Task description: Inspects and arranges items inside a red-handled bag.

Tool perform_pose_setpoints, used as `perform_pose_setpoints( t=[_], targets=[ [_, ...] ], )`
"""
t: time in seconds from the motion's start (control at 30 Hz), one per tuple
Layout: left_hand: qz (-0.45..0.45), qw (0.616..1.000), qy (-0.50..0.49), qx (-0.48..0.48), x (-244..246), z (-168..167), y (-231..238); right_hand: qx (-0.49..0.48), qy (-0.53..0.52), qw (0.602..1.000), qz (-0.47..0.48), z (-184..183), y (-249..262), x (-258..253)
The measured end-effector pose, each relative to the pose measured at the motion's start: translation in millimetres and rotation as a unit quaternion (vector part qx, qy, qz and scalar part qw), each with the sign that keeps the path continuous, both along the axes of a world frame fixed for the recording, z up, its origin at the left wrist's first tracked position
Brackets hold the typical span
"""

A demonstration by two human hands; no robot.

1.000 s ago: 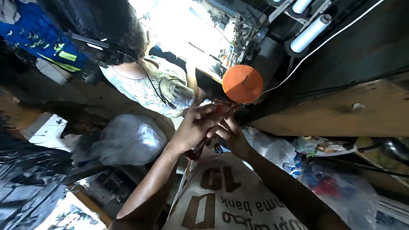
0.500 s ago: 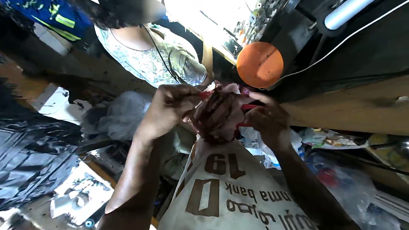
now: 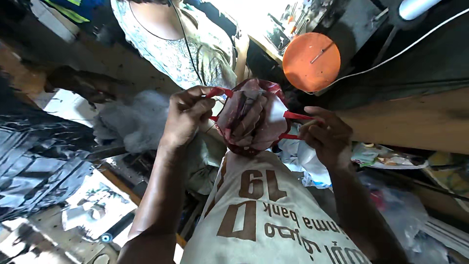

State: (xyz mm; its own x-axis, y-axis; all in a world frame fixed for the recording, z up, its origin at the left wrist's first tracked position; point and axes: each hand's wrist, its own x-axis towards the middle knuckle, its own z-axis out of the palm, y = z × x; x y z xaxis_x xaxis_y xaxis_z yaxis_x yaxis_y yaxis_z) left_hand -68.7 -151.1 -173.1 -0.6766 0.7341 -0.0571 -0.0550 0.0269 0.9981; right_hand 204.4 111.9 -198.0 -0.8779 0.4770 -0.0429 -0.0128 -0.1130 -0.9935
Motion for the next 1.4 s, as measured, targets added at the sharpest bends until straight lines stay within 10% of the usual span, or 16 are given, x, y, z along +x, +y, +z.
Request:
perform_pose_setpoints(
  t=[0.47,0.77,0.87,1.07,1.23,1.4],
  targets=[
    [0.039,0.987,0.016,-0.155,2,-175,10,0.135,-0.291,0.936,0.144,-133,-11,16],
    [0.128,0.908,0.258,-0.305,-10,-173,8,0.085,-0.319,0.938,0.107,-130,-8,26],
    [0.113,0.912,0.349,-0.185,19,-160,19,0.081,-0.315,0.940,0.104,-132,-10,28],
    [-0.161,0.928,0.197,-0.272,66,-252,69,0.077,-0.309,0.942,0.107,-127,-15,23],
    [-0.160,0.857,0.092,-0.481,74,-341,81,0.071,-0.318,0.939,0.108,-126,-14,27],
    [-0.177,0.841,0.104,-0.500,108,-342,86,0.067,-0.319,0.940,0.104,-125,-18,25]
  ],
)
